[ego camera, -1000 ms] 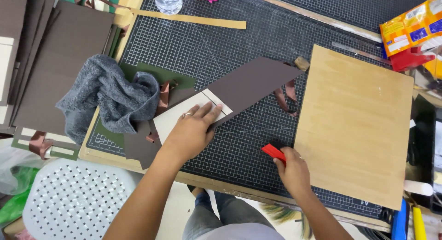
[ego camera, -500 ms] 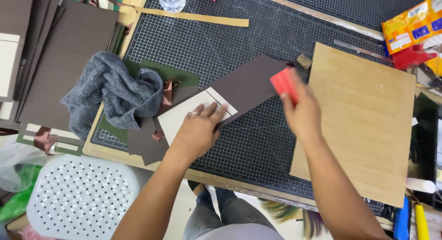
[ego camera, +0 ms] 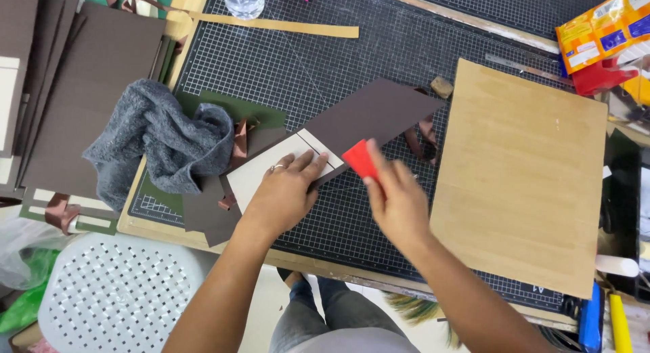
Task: Assembling a handmade folder or book cover by adhering paper to cardstock and smoothing it with a squeegee tool.
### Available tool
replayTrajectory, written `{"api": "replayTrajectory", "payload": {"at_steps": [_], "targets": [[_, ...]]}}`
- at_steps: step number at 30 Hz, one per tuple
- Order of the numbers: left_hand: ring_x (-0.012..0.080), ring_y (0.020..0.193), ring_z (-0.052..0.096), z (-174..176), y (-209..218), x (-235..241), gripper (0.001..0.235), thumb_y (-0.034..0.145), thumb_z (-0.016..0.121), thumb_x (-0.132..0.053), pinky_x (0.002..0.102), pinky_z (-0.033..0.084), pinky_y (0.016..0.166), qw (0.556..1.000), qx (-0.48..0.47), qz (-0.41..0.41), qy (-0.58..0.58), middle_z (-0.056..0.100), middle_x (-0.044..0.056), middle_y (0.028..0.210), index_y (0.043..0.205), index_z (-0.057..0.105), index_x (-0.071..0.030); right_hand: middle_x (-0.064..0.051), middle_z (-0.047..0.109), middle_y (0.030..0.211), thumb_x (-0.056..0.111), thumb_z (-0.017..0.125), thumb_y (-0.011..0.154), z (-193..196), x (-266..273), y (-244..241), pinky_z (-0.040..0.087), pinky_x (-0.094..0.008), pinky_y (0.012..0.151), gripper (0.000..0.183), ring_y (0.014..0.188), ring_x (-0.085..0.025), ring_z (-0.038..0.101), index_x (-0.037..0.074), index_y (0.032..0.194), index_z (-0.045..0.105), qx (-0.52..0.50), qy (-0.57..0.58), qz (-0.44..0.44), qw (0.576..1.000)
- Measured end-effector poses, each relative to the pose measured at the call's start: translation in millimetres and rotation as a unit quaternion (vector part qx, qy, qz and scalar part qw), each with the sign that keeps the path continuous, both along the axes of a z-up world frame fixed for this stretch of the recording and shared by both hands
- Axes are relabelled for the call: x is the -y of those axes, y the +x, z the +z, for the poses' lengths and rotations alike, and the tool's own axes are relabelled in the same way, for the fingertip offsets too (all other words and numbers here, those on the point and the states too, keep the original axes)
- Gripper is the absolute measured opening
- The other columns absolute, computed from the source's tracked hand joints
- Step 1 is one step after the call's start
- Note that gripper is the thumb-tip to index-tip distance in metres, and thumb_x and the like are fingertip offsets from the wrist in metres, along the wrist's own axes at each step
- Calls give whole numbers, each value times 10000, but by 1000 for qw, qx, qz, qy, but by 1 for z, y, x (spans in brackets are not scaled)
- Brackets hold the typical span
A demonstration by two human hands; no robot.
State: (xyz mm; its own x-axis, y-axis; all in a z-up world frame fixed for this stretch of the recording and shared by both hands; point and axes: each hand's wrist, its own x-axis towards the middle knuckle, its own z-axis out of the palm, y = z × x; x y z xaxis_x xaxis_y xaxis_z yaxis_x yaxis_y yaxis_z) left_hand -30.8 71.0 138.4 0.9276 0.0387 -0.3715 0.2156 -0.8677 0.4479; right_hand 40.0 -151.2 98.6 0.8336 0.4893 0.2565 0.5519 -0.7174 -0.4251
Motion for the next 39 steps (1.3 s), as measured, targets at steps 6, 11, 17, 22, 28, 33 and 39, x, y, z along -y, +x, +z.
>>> {"api": "replayTrajectory", "payload": {"at_steps": [6,11,17,22,28,33,39], "targets": [[390,1430,473,4,0,-3,570,926,642,-169,604,432,1112,1000,11,8,-14,553,125,1526,1490,569,-203,-174,669,1112,141,649,1018,0,18,53,577,-511,779,614,1014,-428,691,204,1600,463,84,11,-1,996],[405,1437,460,3,2,-6,600,925,623,-170,594,419,1124,999,7,10,-39,542,123,1536,1518,534,-206,-101,670,1034,200,642,1005,-6,-5,15,591,-460,777,622,973,-366,705,259,1592,445,74,20,-2,997],[392,1438,463,5,3,-8,596,933,620,-173,575,427,1126,999,-5,10,-37,536,109,1544,1520,533,-224,-121,679,1082,222,601,1056,-2,10,51,597,-494,811,560,1051,-399,693,268,1596,458,111,-20,-16,994],[397,1442,456,5,1,-7,605,931,623,-171,569,426,1128,999,-9,13,-47,534,117,1543,1526,526,-217,-213,633,1138,164,623,1062,-12,39,100,553,-628,850,611,1051,-496,665,236,1621,386,100,-11,-112,989],[394,1435,467,8,6,-9,614,915,634,-151,568,439,1126,999,-13,12,-51,548,111,1532,1518,537,-218,-63,667,969,210,583,1030,-16,-2,19,559,-391,698,561,868,-305,684,243,1578,461,120,14,36,992],[398,1427,477,14,8,-12,601,913,640,-133,572,438,1127,998,-10,25,-61,557,117,1524,1504,554,-201,-134,665,1044,179,569,1069,-30,29,90,547,-411,738,540,922,-348,662,213,1597,459,147,54,-2,988],[394,1422,479,17,7,-14,611,908,647,-137,578,441,1121,997,3,30,-72,561,103,1522,1507,552,-211,-178,608,1214,108,684,1039,-19,58,125,525,-567,928,652,1100,-444,649,224,1614,400,177,64,-135,973]]}}
